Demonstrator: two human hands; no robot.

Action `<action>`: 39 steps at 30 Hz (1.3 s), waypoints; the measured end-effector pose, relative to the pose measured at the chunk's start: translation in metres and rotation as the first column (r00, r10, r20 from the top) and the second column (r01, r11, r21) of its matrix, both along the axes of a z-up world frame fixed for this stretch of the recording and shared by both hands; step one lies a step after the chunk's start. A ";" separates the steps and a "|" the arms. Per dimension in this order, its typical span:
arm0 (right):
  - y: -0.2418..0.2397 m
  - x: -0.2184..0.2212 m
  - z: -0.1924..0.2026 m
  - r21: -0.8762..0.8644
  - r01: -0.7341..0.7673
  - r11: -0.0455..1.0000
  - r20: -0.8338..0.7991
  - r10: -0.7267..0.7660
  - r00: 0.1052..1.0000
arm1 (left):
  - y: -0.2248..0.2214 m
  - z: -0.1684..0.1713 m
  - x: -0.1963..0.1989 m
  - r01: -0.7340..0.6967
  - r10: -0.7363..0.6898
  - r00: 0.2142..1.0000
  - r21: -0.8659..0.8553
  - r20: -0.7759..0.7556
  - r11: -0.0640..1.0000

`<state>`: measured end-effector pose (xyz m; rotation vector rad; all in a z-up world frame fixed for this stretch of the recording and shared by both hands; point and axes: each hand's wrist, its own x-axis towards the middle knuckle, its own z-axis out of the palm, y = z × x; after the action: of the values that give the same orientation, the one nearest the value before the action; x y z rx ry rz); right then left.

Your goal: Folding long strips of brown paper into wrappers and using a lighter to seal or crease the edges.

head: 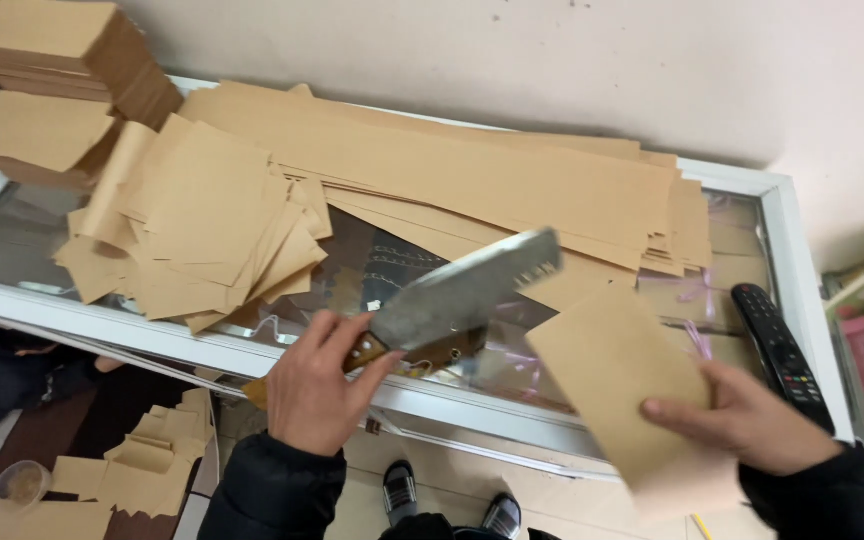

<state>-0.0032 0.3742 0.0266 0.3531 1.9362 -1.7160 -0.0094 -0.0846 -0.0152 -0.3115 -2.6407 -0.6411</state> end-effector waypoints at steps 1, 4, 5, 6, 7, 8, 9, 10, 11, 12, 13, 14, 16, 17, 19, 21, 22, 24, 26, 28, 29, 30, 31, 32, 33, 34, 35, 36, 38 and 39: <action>-0.011 -0.007 0.026 0.061 0.095 0.994 0.019 -0.096 0.995 | -0.011 -0.008 -0.003 -0.117 0.114 0.985 0.009 0.132 0.993; -0.016 -0.042 0.050 0.167 0.106 0.980 -0.046 -0.099 0.994 | -0.035 -0.017 -0.009 -0.333 0.319 0.918 0.019 0.236 0.943; -0.012 -0.054 0.050 0.219 0.041 0.975 -0.117 -0.015 0.993 | -0.041 -0.018 -0.012 -0.417 0.400 0.890 0.037 0.220 0.908; -0.014 -0.072 0.038 0.218 0.042 0.975 -0.124 -0.015 0.992 | -0.048 -0.025 -0.015 -0.417 0.400 0.891 0.040 0.213 0.908; -0.013 -0.088 0.028 0.540 -0.057 0.840 -0.195 0.190 0.962 | -0.053 -0.033 -0.018 -0.450 0.435 0.884 0.060 0.174 0.891; -0.013 -0.106 0.018 0.801 -0.094 0.591 -0.190 0.400 0.896 | -0.058 -0.040 -0.022 -0.482 0.469 0.873 0.082 0.135 0.873; -0.020 -0.117 0.002 0.803 -0.087 0.590 -0.195 0.397 0.897 | -0.059 -0.040 -0.025 -0.477 0.465 0.876 0.087 0.131 0.874; -0.027 -0.128 -0.014 0.831 -0.056 0.554 -0.238 0.444 0.864 | -0.060 -0.039 -0.028 -0.484 0.461 0.863 0.072 0.207 0.872; -0.034 -0.139 -0.029 0.855 -0.024 0.517 -0.274 0.492 0.827 | -0.062 -0.039 -0.030 -0.489 0.456 0.844 0.056 0.284 0.870; -0.036 -0.148 -0.045 0.857 -0.019 0.516 -0.276 0.489 0.828 | -0.060 -0.043 -0.032 -0.485 0.452 0.847 0.059 0.282 0.872; -0.039 -0.155 -0.061 0.884 -0.062 0.464 -0.226 0.540 0.811 | -0.059 -0.047 -0.033 -0.455 0.427 0.862 0.047 0.272 0.889; -0.042 -0.163 -0.078 0.907 -0.103 0.408 -0.174 0.587 0.791 | -0.058 -0.051 -0.035 -0.425 0.402 0.877 0.033 0.263 0.904; -0.050 -0.167 -0.071 0.880 -0.166 0.445 -0.165 0.615 0.771 | -0.059 -0.068 -0.042 -0.406 0.406 0.890 -0.044 0.205 0.913; -0.055 -0.168 -0.069 0.847 -0.233 0.478 -0.158 0.645 0.747 | -0.061 -0.077 -0.046 -0.393 0.409 0.900 -0.122 0.149 0.911; -0.051 -0.174 -0.078 0.858 -0.185 0.479 -0.221 0.669 0.710 | -0.061 -0.082 -0.052 -0.406 0.430 0.889 -0.163 0.155 0.899; -0.050 -0.176 -0.080 0.866 -0.135 0.481 -0.277 0.687 0.672 | -0.061 -0.084 -0.056 -0.413 0.446 0.880 -0.204 0.162 0.888; -0.050 -0.175 -0.076 0.871 -0.086 0.483 -0.317 0.687 0.655 | -0.061 -0.084 -0.057 -0.430 0.457 0.886 -0.231 0.080 0.873; -0.052 -0.167 -0.065 0.873 -0.036 0.487 -0.350 0.675 0.649 | -0.058 -0.077 -0.054 -0.432 0.449 0.894 -0.260 0.004 0.863; -0.056 -0.157 -0.049 0.810 0.078 0.581 -0.509 0.631 0.586 | -0.052 -0.059 -0.052 -0.437 0.418 0.899 -0.285 -0.129 0.853; -0.062 -0.149 -0.033 0.798 0.104 0.593 -0.534 0.616 0.579 | -0.033 -0.053 -0.048 -0.288 0.282 0.956 -0.075 -0.082 0.955; -0.063 -0.147 -0.024 0.788 0.133 0.602 -0.562 0.612 0.556 | -0.022 -0.049 -0.046 -0.136 0.149 0.986 0.152 -0.076 0.979; -0.068 -0.140 -0.015 0.787 0.134 0.602 -0.561 0.610 0.560 | -0.005 -0.045 -0.043 -0.132 0.145 0.987 0.152 -0.075 0.980; -0.072 -0.136 -0.004 0.762 0.153 0.629 -0.600 0.598 0.532 | 0.013 -0.040 -0.042 -0.043 -0.032 0.990 0.497 0.140 0.867; -0.075 -0.131 0.007 0.735 0.170 0.656 -0.637 0.584 0.503 | 0.032 -0.035 -0.040 -0.041 -0.274 0.924 0.780 0.267 0.624; -0.083 -0.124 0.021 0.734 0.173 0.657 -0.640 0.583 0.501 | 0.046 -0.032 -0.043 -0.038 -0.275 0.924 0.779 0.266 0.625; -0.090 -0.117 0.035 0.733 0.111 0.671 -0.638 0.622 0.455 | 0.060 -0.031 -0.045 -0.002 -0.379 0.892 0.838 0.248 0.545; -0.096 -0.105 0.047 0.734 0.045 0.678 -0.632 0.657 0.412 | 0.075 -0.030 -0.043 0.019 -0.480 0.847 0.890 0.227 0.455; -0.097 -0.098 0.051 0.734 0.043 0.677 -0.629 0.655 0.418 | 0.086 -0.028 -0.042 0.015 -0.483 0.844 0.891 0.232 0.455; -0.099 -0.089 0.062 0.726 -0.062 0.685 -0.620 0.691 0.372 | 0.109 -0.021 -0.045 0.001 -0.525 0.847 0.988 0.080 0.152; -0.092 -0.087 0.061 0.725 -0.060 0.686 -0.621 0.689 0.373 | 0.112 -0.019 -0.046 0.002 -0.526 0.846 0.988 0.080 0.154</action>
<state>-0.0905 0.2819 0.0878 -1.0107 2.9478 -0.8584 -0.0554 0.0276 -0.0347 -0.2496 -1.8141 -2.6090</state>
